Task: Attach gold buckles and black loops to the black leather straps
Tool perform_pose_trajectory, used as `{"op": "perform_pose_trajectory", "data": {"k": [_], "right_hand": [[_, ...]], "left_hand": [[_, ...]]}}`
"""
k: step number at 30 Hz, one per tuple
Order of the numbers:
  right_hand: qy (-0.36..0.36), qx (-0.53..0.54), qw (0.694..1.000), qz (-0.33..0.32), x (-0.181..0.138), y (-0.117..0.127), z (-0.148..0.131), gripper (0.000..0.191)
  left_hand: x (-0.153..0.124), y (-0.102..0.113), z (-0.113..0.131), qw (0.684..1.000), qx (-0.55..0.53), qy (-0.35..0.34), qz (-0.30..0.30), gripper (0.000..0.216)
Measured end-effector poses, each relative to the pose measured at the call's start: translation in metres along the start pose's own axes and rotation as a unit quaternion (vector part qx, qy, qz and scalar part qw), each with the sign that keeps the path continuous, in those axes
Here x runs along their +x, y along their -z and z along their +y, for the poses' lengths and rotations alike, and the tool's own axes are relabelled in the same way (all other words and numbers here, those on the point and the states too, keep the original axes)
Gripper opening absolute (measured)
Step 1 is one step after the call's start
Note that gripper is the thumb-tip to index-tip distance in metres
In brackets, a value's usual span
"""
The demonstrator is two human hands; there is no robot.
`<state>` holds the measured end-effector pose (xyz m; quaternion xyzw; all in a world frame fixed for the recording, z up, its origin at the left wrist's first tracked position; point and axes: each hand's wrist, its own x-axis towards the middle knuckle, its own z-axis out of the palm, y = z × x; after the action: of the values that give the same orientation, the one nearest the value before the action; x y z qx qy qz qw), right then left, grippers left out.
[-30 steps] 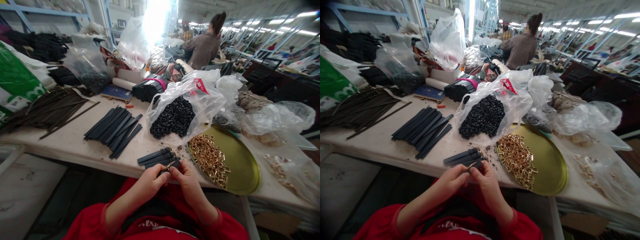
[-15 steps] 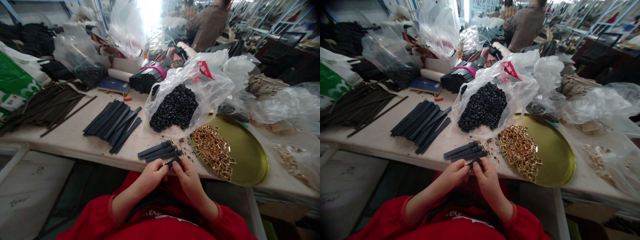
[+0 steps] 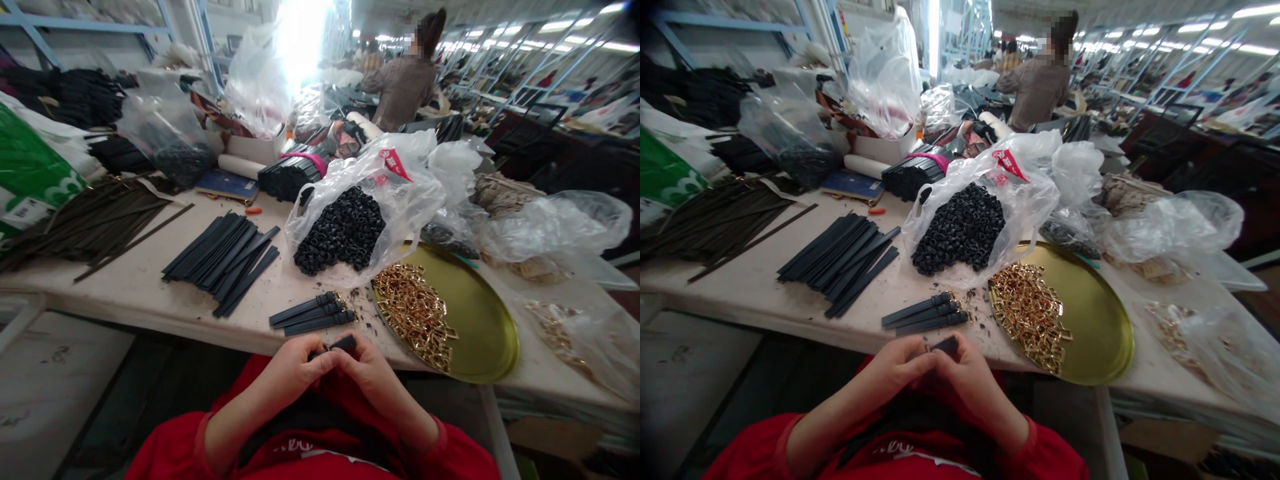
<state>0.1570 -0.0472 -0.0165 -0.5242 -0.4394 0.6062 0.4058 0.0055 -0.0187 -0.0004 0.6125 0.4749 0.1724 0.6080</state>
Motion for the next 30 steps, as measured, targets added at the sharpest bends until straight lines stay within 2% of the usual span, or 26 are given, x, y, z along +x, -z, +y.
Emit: {"op": "perform_pose_trajectory", "data": {"k": [2,4,7,9,10,12,13,14,16,18,21,24,25,26,28,29,30], "right_hand": [[0.068,-0.085,0.994,0.004,-0.001,-0.002,-0.002,0.021],[0.108,-0.155,0.982,-0.020,0.000,0.000,-0.007,0.018],[0.068,-0.210,0.968,-0.121,0.013,0.013,-0.019,0.015],[0.028,-0.229,0.958,-0.169,0.034,0.027,-0.028,0.015],[0.024,-0.242,0.956,-0.163,0.048,0.034,-0.031,0.016],[0.084,-0.306,0.946,-0.057,0.083,0.046,-0.036,0.017],[0.130,-0.368,0.921,0.010,0.101,0.049,-0.037,0.015],[0.159,-0.435,0.885,0.050,0.119,0.051,-0.037,0.014],[0.166,-0.542,0.821,0.076,0.148,0.051,-0.034,0.013],[0.144,-0.582,0.797,0.077,0.166,0.049,-0.030,0.010],[0.125,-0.570,0.808,0.086,0.173,0.051,-0.026,0.010],[0.117,-0.547,0.824,0.088,0.159,0.054,-0.028,0.007],[0.108,-0.512,0.849,0.079,0.151,0.054,-0.030,0.009],[0.093,-0.449,0.887,0.060,0.141,0.051,-0.031,0.012],[0.046,-0.256,0.966,0.005,0.119,0.042,-0.034,0.022],[0.022,-0.151,0.988,-0.020,0.107,0.036,-0.034,0.026],[0.004,-0.069,0.997,-0.033,0.096,0.030,-0.034,0.028]], "left_hand": [[0.004,0.002,-0.003,1.000,-0.012,0.027,0.008,0.035],[0.006,0.005,-0.003,0.998,-0.028,0.044,0.019,0.027],[0.009,0.010,0.000,0.999,-0.036,0.023,0.021,0.028],[0.012,0.015,0.001,1.000,-0.015,0.005,0.003,0.023],[0.015,0.017,0.001,1.000,-0.003,-0.001,0.006,0.018],[0.021,0.021,0.000,0.999,0.010,-0.011,0.040,0.020],[0.025,0.023,-0.002,0.998,0.005,-0.015,0.060,0.023],[0.028,0.025,-0.003,0.997,-0.005,-0.019,0.073,0.025],[0.032,0.028,-0.005,0.997,-0.027,-0.015,0.073,0.028],[0.033,0.030,-0.006,0.997,-0.046,0.004,0.062,0.028],[0.033,0.033,-0.004,0.997,-0.049,0.022,0.063,0.028],[0.037,0.036,-0.003,0.995,-0.017,-0.007,0.094,0.030],[0.039,0.036,-0.003,0.994,-0.006,-0.022,0.111,0.031],[0.041,0.036,-0.003,0.991,0.004,-0.035,0.129,0.031],[0.045,0.034,-0.003,0.986,0.015,-0.052,0.160,0.030],[0.045,0.033,-0.003,0.983,0.020,-0.057,0.171,0.030],[0.045,0.031,-0.003,0.983,0.027,-0.062,0.173,0.029]]}}
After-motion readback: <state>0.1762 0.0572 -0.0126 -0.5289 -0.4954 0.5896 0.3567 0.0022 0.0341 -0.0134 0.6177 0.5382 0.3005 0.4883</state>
